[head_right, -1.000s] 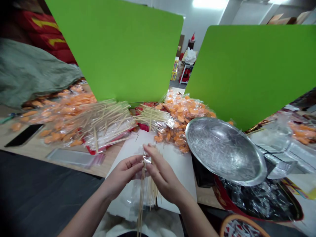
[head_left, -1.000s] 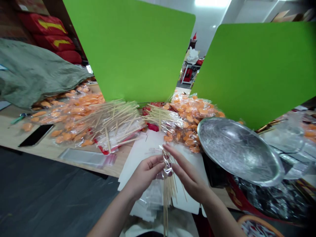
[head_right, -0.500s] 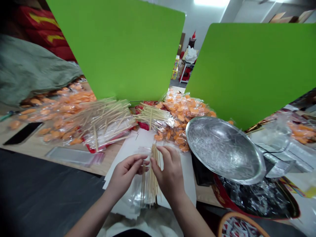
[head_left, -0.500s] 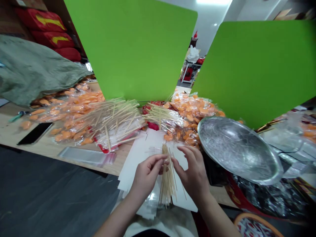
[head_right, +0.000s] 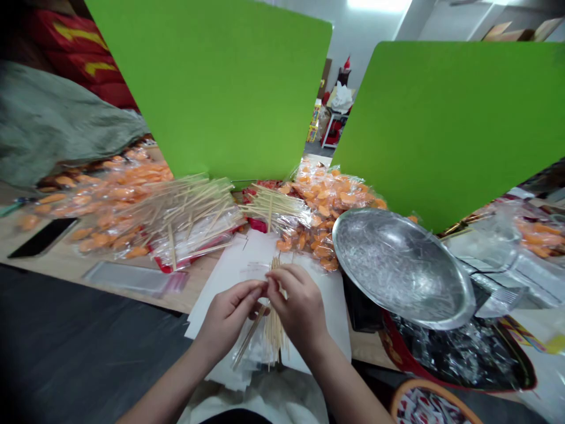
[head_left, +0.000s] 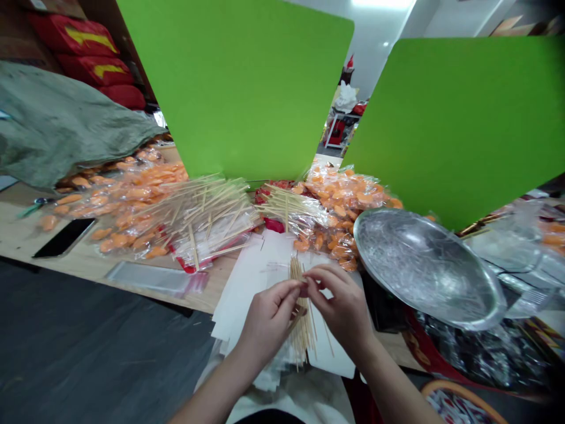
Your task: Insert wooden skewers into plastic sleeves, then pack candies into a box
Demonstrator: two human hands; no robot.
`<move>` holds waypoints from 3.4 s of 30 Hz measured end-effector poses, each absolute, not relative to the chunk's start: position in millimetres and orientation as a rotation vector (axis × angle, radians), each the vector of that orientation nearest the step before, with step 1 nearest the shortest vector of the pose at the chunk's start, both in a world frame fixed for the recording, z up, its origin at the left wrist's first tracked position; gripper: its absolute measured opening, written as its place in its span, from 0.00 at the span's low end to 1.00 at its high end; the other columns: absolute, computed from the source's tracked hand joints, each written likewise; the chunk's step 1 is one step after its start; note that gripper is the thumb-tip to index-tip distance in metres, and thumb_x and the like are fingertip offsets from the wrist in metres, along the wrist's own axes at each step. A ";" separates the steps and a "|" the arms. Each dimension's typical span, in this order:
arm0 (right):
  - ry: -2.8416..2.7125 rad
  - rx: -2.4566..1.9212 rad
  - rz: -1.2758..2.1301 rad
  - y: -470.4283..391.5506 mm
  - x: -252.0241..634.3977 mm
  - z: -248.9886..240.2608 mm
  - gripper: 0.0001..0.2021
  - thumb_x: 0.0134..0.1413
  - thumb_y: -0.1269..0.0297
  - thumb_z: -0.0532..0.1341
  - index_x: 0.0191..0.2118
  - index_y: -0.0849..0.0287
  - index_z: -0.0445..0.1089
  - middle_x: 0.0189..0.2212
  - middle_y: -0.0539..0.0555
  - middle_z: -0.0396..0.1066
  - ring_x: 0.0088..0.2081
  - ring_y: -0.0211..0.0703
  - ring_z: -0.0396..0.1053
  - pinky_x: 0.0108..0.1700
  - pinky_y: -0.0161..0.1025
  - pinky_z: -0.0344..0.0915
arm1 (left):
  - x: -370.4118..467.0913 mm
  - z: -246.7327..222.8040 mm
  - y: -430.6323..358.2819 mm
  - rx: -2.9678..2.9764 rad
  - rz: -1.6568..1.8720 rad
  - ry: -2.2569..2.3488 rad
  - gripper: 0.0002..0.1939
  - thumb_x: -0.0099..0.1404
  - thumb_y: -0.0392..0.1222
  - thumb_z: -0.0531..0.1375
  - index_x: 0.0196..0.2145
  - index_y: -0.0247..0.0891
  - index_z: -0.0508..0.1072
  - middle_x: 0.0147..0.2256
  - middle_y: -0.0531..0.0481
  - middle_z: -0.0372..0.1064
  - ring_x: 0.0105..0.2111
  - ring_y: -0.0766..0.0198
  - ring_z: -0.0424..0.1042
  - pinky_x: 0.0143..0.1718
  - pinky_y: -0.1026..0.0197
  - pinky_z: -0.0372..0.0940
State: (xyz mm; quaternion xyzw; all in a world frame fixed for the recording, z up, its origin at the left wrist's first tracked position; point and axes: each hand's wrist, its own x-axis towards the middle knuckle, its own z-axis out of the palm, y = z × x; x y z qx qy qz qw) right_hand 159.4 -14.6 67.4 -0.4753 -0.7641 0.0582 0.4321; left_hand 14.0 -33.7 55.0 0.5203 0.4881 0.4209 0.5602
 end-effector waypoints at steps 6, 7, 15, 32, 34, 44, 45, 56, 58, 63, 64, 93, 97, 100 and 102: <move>-1.488 -1.471 0.607 19.7 249.4 69.8 0.09 0.52 0.59 0.59 0.33 0.58 0.72 0.27 0.52 0.72 0.26 0.38 0.68 0.28 0.34 0.65 | 14.1 53.6 -29.2 0.860 0.948 1.121 0.18 0.59 0.52 0.57 0.40 0.37 0.71 0.38 0.43 0.75 0.29 0.60 0.76 0.29 0.63 0.65; -1.476 -1.480 0.659 28.2 271.4 72.0 0.10 0.51 0.58 0.60 0.33 0.59 0.72 0.26 0.52 0.72 0.26 0.38 0.67 0.29 0.34 0.65 | 13.0 53.7 -29.1 0.845 0.936 1.125 0.19 0.59 0.53 0.58 0.41 0.37 0.71 0.38 0.43 0.75 0.30 0.59 0.76 0.30 0.62 0.66; -1.370 -1.900 0.242 63.2 377.7 58.6 0.04 0.46 0.71 0.61 0.28 0.67 0.73 0.27 0.60 0.73 0.35 0.47 0.68 0.41 0.44 0.64 | 14.5 55.1 -27.9 0.830 0.846 1.104 0.22 0.58 0.55 0.59 0.44 0.38 0.69 0.41 0.43 0.74 0.35 0.59 0.75 0.37 0.60 0.67; -1.189 -1.035 1.561 -22.4 178.7 40.3 0.10 0.50 0.59 0.63 0.34 0.58 0.65 0.21 0.44 0.60 0.19 0.28 0.57 0.19 0.27 0.54 | 20.9 65.6 -28.4 0.973 0.911 0.964 0.11 0.60 0.43 0.59 0.41 0.40 0.73 0.35 0.50 0.71 0.35 0.67 0.69 0.40 0.63 0.65; -1.208 -0.990 1.548 -24.0 179.1 40.3 0.09 0.52 0.61 0.62 0.38 0.55 0.65 0.21 0.43 0.60 0.20 0.29 0.58 0.19 0.27 0.54 | 18.5 63.7 -29.8 1.040 0.962 1.000 0.10 0.59 0.41 0.60 0.40 0.40 0.73 0.32 0.52 0.70 0.31 0.69 0.68 0.36 0.67 0.64; -1.684 -0.954 0.901 -32.5 179.8 47.9 0.11 0.52 0.76 0.55 0.33 0.55 0.72 0.25 0.48 0.62 0.27 0.34 0.62 0.29 0.32 0.58 | 18.2 62.5 -31.8 0.795 0.899 0.906 0.15 0.63 0.50 0.52 0.45 0.42 0.66 0.30 0.54 0.65 0.28 0.68 0.68 0.33 0.61 0.67; -1.718 -0.968 0.846 -32.8 180.4 48.8 0.11 0.52 0.76 0.55 0.33 0.56 0.72 0.25 0.49 0.63 0.28 0.34 0.62 0.29 0.32 0.58 | 17.0 62.6 -31.4 0.786 0.884 0.891 0.17 0.64 0.52 0.51 0.47 0.42 0.65 0.31 0.52 0.66 0.29 0.67 0.69 0.35 0.59 0.67; -1.853 -0.966 0.737 -37.4 187.4 51.6 0.11 0.54 0.76 0.54 0.34 0.55 0.71 0.27 0.50 0.63 0.29 0.35 0.64 0.30 0.32 0.60 | 15.8 71.8 -26.1 0.967 0.839 1.017 0.17 0.56 0.45 0.62 0.42 0.37 0.66 0.28 0.54 0.66 0.28 0.66 0.71 0.31 0.63 0.67; -1.725 -0.971 0.853 -37.9 190.4 50.5 0.10 0.55 0.74 0.54 0.37 0.53 0.70 0.29 0.50 0.65 0.31 0.36 0.65 0.32 0.33 0.62 | 15.7 69.3 -23.9 0.956 0.870 1.026 0.17 0.55 0.44 0.63 0.40 0.36 0.66 0.27 0.56 0.65 0.26 0.68 0.71 0.32 0.63 0.67; -1.246 -1.080 1.342 -29.4 189.6 49.5 0.18 0.56 0.57 0.55 0.51 0.53 0.62 0.36 0.53 0.68 0.33 0.40 0.67 0.26 0.34 0.65 | 15.3 62.2 -22.1 0.942 0.921 1.053 0.17 0.54 0.45 0.64 0.40 0.36 0.67 0.28 0.56 0.64 0.27 0.67 0.71 0.34 0.60 0.69; -1.281 -1.152 1.396 -26.8 187.0 50.2 0.19 0.53 0.55 0.58 0.49 0.55 0.65 0.34 0.54 0.69 0.31 0.39 0.67 0.24 0.33 0.64 | 15.3 61.4 -22.4 0.953 0.914 1.072 0.18 0.54 0.45 0.64 0.40 0.36 0.68 0.28 0.55 0.65 0.28 0.66 0.71 0.33 0.60 0.68; -1.547 -2.203 0.848 19.1 197.7 -48.0 0.10 0.41 0.60 0.64 0.24 0.62 0.67 0.27 0.61 0.71 0.33 0.53 0.70 0.33 0.41 0.60 | 5.3 -75.5 -11.3 1.278 1.042 1.496 0.23 0.54 0.29 0.57 0.49 0.41 0.68 0.48 0.42 0.65 0.44 0.57 0.69 0.45 0.54 0.64; -1.657 -2.259 0.864 11.2 179.9 -62.5 0.06 0.45 0.65 0.59 0.28 0.62 0.70 0.31 0.61 0.73 0.36 0.51 0.70 0.35 0.40 0.60 | 6.8 -47.3 -8.1 0.480 0.984 1.211 0.34 0.49 0.30 0.66 0.53 0.38 0.60 0.43 0.44 0.70 0.31 0.68 0.71 0.34 0.65 0.66; -1.670 -2.273 0.928 17.5 176.7 -63.6 0.05 0.44 0.68 0.58 0.25 0.60 0.70 0.29 0.59 0.74 0.34 0.49 0.71 0.33 0.38 0.59 | -0.7 -28.3 -4.3 0.284 0.934 1.069 0.22 0.48 0.28 0.66 0.42 0.35 0.69 0.40 0.46 0.73 0.31 0.70 0.72 0.33 0.69 0.65; -1.650 -2.273 0.948 19.6 177.6 -63.5 0.05 0.43 0.70 0.57 0.23 0.60 0.70 0.28 0.59 0.74 0.34 0.49 0.71 0.33 0.38 0.59 | -6.6 -20.8 -2.8 0.282 0.926 1.043 0.16 0.50 0.29 0.66 0.38 0.35 0.71 0.38 0.47 0.73 0.33 0.68 0.73 0.34 0.68 0.66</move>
